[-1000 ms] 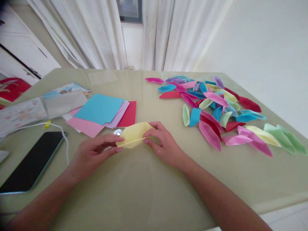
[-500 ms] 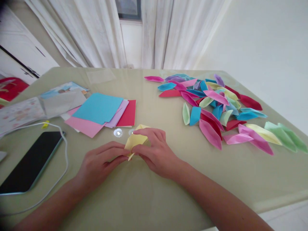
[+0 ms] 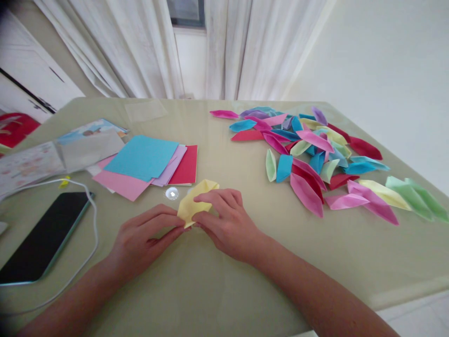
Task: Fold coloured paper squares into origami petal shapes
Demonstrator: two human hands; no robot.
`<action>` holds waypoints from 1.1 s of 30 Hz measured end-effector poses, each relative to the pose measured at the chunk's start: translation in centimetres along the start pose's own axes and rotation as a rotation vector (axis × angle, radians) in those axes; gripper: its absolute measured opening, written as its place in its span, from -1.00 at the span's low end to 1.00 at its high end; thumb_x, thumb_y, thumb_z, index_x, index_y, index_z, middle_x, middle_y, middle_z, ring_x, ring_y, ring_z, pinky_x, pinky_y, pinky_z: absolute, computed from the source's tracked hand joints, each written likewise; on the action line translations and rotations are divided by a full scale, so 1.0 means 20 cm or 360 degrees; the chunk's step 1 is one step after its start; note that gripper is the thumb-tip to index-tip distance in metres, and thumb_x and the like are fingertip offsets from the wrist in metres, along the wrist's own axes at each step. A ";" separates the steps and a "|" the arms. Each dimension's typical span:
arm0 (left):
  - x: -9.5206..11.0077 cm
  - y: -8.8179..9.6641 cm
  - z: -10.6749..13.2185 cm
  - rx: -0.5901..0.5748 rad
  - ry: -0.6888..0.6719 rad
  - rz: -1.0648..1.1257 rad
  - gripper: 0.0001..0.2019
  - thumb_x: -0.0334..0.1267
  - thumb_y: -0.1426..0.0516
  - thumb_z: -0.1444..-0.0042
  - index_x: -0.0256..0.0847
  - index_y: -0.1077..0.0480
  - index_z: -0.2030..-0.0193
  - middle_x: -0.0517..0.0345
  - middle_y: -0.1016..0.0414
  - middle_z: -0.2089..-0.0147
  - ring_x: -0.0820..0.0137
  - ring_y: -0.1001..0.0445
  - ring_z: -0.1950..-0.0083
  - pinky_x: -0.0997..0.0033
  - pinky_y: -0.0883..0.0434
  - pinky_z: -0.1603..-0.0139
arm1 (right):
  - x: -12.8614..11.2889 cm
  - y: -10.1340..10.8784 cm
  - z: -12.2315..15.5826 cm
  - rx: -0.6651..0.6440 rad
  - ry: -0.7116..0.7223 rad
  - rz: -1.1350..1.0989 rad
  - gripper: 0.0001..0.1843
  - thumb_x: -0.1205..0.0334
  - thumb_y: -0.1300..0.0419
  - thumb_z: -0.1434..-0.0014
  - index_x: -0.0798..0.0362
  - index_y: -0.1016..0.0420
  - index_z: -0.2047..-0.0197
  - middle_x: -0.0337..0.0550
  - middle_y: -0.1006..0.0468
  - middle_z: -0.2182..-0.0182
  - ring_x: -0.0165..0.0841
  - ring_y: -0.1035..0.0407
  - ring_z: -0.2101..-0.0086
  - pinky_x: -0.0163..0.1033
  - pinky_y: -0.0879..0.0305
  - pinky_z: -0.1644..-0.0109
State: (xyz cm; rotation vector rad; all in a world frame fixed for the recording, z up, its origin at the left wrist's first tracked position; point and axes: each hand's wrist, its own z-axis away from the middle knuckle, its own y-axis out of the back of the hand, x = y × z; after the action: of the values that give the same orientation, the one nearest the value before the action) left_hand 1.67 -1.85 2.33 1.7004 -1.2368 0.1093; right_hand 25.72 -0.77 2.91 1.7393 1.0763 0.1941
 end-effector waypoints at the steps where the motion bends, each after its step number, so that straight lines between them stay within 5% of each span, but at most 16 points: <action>1: 0.00 0.00 0.00 0.0008 0.0018 0.0016 -0.96 -0.36 -0.23 -0.34 -0.14 -0.51 0.14 0.16 -0.61 0.20 0.44 -0.61 0.21 0.50 -0.53 0.16 | 0.00 0.00 0.00 -0.0003 -0.0001 -0.0006 -0.86 0.28 -0.20 -0.43 -0.06 -0.61 0.08 -0.07 -0.59 -0.10 -0.17 -0.39 -0.10 -0.01 -0.18 -0.15; 13: 0.03 0.00 -0.01 0.0067 0.0086 0.0144 -0.79 -0.51 -0.20 -0.26 -0.14 -0.46 0.05 0.16 -0.60 0.15 0.43 -0.61 0.13 0.50 -0.52 0.07 | 0.01 0.00 0.00 0.0111 0.0058 -0.0026 -0.82 0.31 -0.15 -0.46 -0.02 -0.60 0.05 -0.08 -0.64 0.12 -0.23 -0.44 0.07 -0.07 -0.24 -0.03; 29: 0.02 -0.03 0.02 0.0015 0.0057 0.0082 -0.79 -0.48 -0.20 -0.30 -0.12 -0.42 0.01 0.21 -0.62 0.13 0.47 -0.62 0.12 0.54 -0.51 0.05 | 0.01 -0.03 0.01 0.0114 0.0078 0.0084 -0.80 0.36 -0.14 -0.47 -0.01 -0.60 0.03 -0.10 -0.64 0.14 -0.28 -0.44 0.12 -0.11 -0.25 0.01; 33: 0.00 -0.01 0.02 0.0005 0.0148 0.0214 -0.74 -0.32 -0.30 -0.29 -0.08 -0.41 -0.07 0.24 -0.60 0.14 0.48 -0.61 0.17 0.54 -0.52 0.08 | 0.02 -0.02 0.01 0.0090 0.0098 0.0068 -0.77 0.36 -0.11 -0.48 0.01 -0.59 0.00 -0.09 -0.63 0.14 -0.31 -0.45 0.19 -0.17 -0.31 0.10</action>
State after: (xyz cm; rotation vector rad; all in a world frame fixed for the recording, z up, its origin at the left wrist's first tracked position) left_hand 1.78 -2.18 2.03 1.5961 -1.2810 0.2683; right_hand 25.84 -0.59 2.45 1.8183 1.0993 0.2476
